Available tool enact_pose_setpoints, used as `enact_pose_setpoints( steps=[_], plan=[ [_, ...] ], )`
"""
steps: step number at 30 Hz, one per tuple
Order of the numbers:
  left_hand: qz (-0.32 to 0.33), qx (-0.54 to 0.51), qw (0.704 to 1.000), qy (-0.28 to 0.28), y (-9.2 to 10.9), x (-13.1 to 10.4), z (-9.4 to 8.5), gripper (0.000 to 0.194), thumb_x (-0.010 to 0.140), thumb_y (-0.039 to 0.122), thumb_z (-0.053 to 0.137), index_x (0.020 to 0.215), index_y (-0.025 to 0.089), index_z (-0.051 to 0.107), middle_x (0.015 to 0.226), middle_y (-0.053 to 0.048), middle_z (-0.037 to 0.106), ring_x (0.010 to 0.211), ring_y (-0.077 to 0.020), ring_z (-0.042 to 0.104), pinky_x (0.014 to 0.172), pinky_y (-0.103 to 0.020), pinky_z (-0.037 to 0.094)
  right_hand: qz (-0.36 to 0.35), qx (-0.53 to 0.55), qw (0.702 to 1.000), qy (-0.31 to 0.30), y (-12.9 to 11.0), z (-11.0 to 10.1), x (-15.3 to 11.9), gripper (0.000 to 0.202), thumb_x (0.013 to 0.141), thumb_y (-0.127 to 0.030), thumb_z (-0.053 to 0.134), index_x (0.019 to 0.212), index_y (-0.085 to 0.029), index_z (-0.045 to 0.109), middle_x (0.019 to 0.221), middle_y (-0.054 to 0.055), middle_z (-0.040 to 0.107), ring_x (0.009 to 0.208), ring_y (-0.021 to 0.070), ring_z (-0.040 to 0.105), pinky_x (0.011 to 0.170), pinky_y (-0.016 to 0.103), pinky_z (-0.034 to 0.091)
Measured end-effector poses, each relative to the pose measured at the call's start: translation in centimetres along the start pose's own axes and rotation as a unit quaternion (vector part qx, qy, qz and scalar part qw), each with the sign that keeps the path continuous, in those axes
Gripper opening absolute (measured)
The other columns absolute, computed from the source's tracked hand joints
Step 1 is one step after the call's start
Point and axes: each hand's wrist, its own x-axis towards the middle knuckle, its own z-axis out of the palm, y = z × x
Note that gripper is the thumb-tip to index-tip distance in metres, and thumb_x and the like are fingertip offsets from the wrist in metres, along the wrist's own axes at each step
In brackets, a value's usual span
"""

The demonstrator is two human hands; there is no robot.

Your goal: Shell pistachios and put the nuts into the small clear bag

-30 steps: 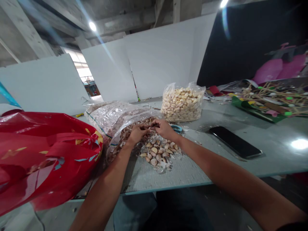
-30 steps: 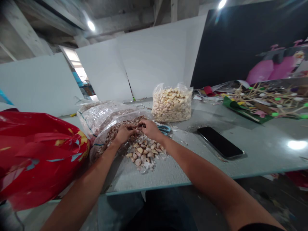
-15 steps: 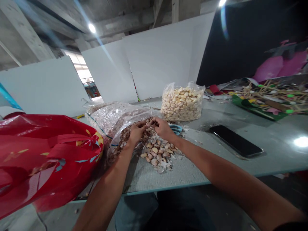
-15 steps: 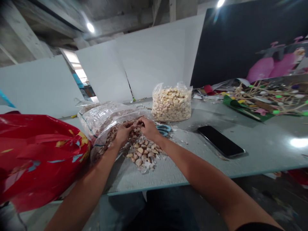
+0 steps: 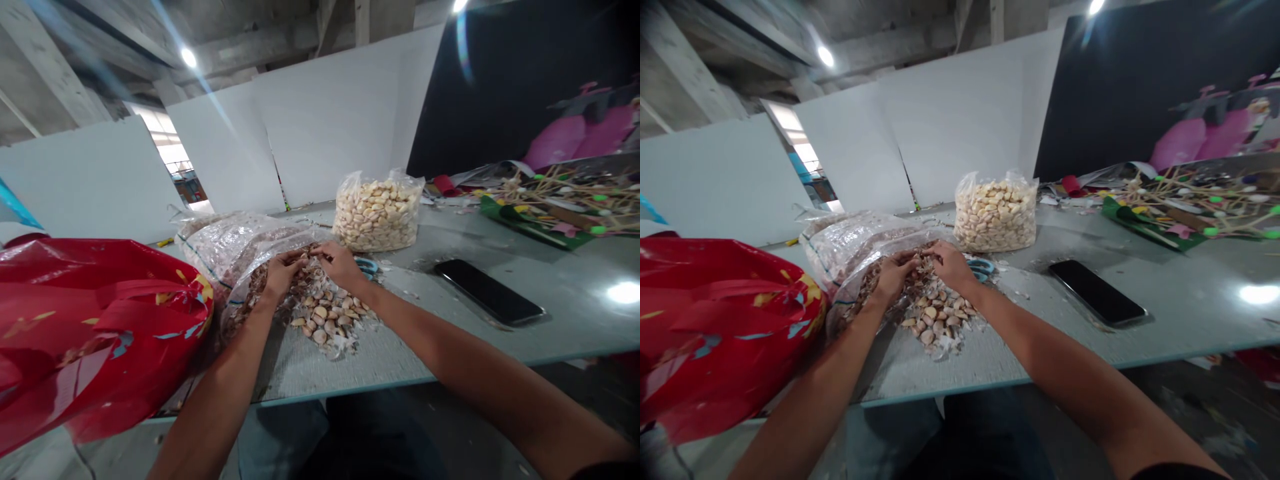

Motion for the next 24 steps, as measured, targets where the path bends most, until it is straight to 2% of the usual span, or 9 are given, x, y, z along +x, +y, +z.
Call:
enact_pose_setpoints(
  steps=[6,14,24],
  plan=[
    [0.010,-0.009,1.000,-0.013,-0.1,0.1,0.1,0.040,0.046,0.028,0.083,0.080,0.012,0.069,0.064,0.001,0.067,0.048,-0.0070,0.053,0.047,-0.018,0.043,0.049,0.029,0.998,-0.030,-0.4,0.1,-0.1,0.020,0.081,-0.024,0.055,0.086,-0.016,0.073,0.085,0.005,0.072,0.079,0.0168,0.064,0.067,0.024,0.045],
    [0.043,0.076,0.996,-0.007,-0.5,0.5,-0.5,0.041,0.050,0.031,0.081,0.085,0.013,0.073,0.068,-0.003,0.069,0.058,-0.0112,0.058,0.054,-0.021,0.045,0.054,0.030,0.997,-0.051,-0.1,-0.2,0.0,0.022,0.080,-0.027,0.056,0.083,-0.015,0.074,0.080,0.003,0.073,0.074,0.0162,0.064,0.064,0.023,0.043],
    [0.068,0.114,0.991,0.017,0.4,-0.5,0.2,0.028,0.053,0.030,0.079,0.076,0.015,0.073,0.059,0.000,0.064,0.052,-0.0102,0.052,0.049,-0.020,0.039,0.084,-0.001,0.996,-0.033,-0.7,0.3,-0.2,0.021,0.072,-0.020,0.057,0.085,-0.015,0.073,0.076,0.004,0.072,0.066,0.0142,0.061,0.061,0.022,0.041]
  ],
)
